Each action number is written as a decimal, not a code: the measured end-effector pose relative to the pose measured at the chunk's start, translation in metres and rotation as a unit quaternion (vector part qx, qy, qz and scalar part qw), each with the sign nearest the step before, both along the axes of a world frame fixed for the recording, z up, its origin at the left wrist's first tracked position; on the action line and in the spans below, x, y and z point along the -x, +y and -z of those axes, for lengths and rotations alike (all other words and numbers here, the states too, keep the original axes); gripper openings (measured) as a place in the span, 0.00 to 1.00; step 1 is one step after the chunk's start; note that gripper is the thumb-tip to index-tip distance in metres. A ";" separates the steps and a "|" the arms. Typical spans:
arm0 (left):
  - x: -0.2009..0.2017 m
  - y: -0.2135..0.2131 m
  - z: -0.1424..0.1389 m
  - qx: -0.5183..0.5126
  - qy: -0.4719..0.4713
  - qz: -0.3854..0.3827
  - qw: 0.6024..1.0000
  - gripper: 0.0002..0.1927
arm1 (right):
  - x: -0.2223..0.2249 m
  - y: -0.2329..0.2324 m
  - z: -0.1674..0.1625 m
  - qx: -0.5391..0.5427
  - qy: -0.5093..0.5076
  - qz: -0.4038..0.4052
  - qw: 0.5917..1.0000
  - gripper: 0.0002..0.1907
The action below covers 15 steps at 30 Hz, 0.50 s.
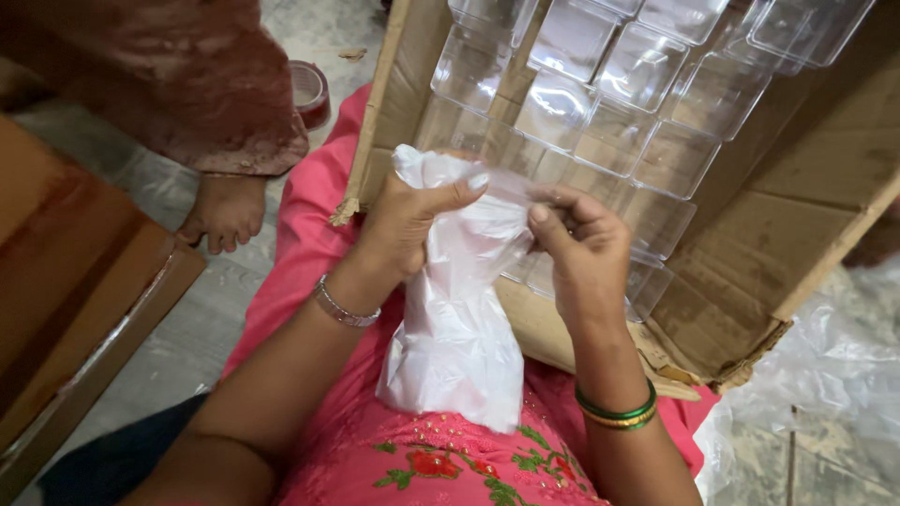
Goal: The person sits on the floor and packs clear plastic boxes into thin plastic bags, twisting the bags closed and placing the wrapped boxes into a large cardboard box, continuing with additional boxes one at a time.
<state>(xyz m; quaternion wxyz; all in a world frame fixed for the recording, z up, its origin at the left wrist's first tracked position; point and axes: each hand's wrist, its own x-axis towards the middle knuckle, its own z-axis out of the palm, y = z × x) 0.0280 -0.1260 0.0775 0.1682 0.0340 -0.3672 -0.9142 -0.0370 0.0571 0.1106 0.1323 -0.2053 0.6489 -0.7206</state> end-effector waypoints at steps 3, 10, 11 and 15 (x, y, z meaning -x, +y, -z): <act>0.002 0.004 0.009 0.028 0.026 -0.018 0.999 0.15 | -0.003 0.010 0.005 0.007 0.001 0.026 1.000 0.07; 0.010 0.025 0.024 0.015 0.001 -0.018 1.000 0.18 | 0.007 0.020 0.023 0.072 0.006 0.045 0.996 0.09; 0.010 0.024 0.026 0.018 0.004 -0.035 0.999 0.17 | 0.008 0.021 0.027 0.061 0.004 0.066 0.996 0.09; 0.013 0.017 0.034 0.015 -0.021 -0.091 0.996 0.16 | 0.007 0.026 0.042 0.046 -0.023 0.066 0.996 0.06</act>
